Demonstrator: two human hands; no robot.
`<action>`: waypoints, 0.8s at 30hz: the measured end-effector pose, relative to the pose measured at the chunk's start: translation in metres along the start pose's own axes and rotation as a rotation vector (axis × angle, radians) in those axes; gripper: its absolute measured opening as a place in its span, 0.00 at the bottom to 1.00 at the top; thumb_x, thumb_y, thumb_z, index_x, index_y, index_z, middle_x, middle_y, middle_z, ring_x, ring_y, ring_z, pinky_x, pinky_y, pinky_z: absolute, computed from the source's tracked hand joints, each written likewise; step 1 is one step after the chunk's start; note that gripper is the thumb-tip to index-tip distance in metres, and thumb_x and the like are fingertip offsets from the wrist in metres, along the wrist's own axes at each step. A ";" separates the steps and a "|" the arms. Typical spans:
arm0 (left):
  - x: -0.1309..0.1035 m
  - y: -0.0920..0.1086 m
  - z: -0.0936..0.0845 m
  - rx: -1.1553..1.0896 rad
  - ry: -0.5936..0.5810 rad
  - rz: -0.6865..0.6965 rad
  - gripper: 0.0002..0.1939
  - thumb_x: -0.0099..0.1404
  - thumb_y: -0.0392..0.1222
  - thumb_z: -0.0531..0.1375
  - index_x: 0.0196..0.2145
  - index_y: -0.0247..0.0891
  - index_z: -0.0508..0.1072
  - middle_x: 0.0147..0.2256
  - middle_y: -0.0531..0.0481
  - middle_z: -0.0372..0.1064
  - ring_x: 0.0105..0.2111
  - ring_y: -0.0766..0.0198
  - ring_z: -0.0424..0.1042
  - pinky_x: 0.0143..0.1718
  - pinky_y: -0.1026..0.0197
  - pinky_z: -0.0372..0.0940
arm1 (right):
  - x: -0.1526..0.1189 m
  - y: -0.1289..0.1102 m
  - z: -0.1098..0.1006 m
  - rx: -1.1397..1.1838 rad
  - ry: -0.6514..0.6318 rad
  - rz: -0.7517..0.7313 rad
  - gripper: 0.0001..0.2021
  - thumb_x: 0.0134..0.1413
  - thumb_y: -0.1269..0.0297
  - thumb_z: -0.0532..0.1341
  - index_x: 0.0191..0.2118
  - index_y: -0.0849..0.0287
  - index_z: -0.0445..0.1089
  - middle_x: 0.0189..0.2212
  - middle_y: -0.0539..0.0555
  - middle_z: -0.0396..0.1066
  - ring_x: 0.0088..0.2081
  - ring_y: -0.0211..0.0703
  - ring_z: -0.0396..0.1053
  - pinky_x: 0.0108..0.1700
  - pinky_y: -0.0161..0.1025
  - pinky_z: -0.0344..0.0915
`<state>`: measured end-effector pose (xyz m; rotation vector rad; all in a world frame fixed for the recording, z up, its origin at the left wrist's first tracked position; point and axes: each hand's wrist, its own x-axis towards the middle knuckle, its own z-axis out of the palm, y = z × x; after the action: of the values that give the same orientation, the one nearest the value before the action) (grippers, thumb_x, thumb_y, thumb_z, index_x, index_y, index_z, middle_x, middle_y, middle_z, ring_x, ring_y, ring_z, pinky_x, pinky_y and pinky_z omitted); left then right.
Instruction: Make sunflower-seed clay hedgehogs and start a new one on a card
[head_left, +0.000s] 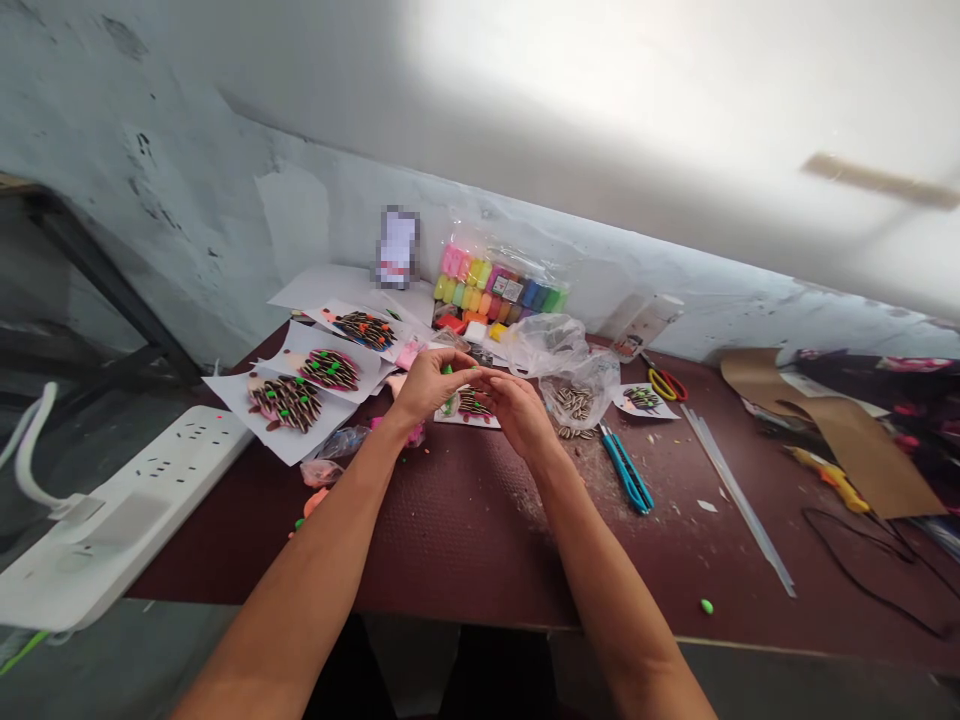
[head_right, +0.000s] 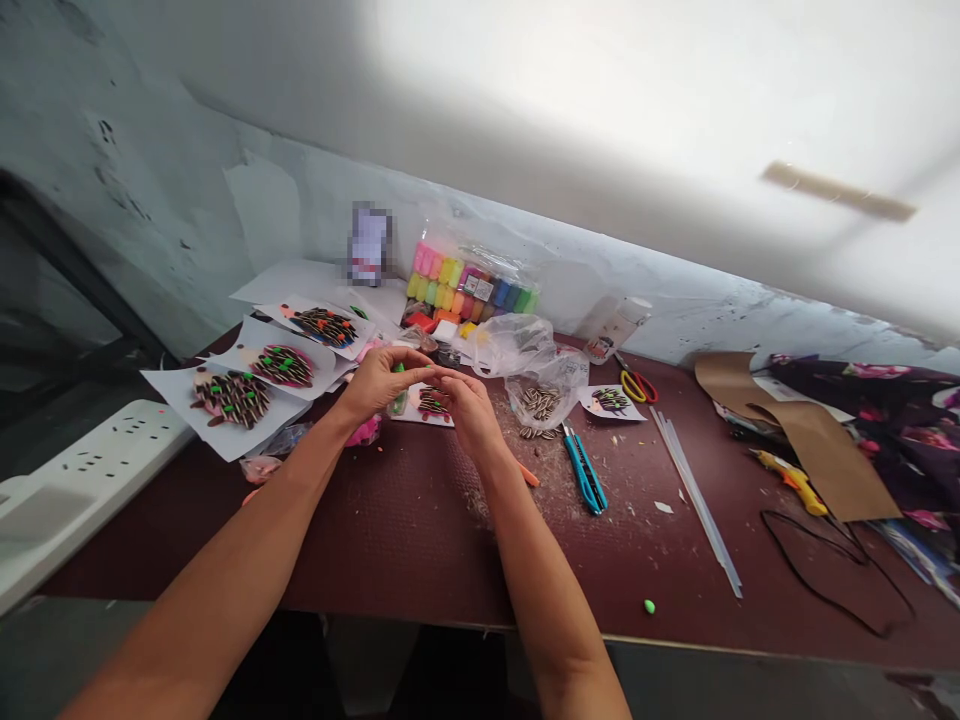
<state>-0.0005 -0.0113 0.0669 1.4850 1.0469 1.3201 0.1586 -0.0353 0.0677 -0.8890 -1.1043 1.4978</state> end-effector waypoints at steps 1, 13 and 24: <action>0.000 0.001 0.001 -0.001 0.007 0.015 0.19 0.51 0.55 0.70 0.30 0.34 0.81 0.31 0.45 0.79 0.34 0.58 0.75 0.39 0.58 0.69 | 0.000 0.000 -0.001 0.012 0.009 0.003 0.09 0.45 0.62 0.68 0.35 0.55 0.81 0.40 0.55 0.81 0.47 0.49 0.76 0.45 0.41 0.73; 0.000 0.001 0.003 -0.017 0.058 0.004 0.16 0.56 0.54 0.66 0.26 0.37 0.79 0.26 0.47 0.78 0.32 0.59 0.74 0.41 0.57 0.68 | -0.001 -0.002 -0.002 -0.048 0.072 0.014 0.09 0.43 0.64 0.68 0.34 0.56 0.79 0.37 0.54 0.80 0.45 0.46 0.77 0.41 0.37 0.71; -0.004 0.005 0.004 -0.037 -0.132 -0.103 0.27 0.58 0.64 0.64 0.18 0.38 0.68 0.17 0.52 0.67 0.19 0.68 0.63 0.26 0.63 0.62 | 0.001 -0.002 -0.005 -0.255 0.242 -0.140 0.18 0.40 0.50 0.73 0.27 0.58 0.71 0.24 0.48 0.72 0.24 0.34 0.65 0.28 0.33 0.62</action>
<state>0.0034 -0.0172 0.0702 1.4502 0.9953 1.1477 0.1632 -0.0336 0.0679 -1.1123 -1.1668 1.1175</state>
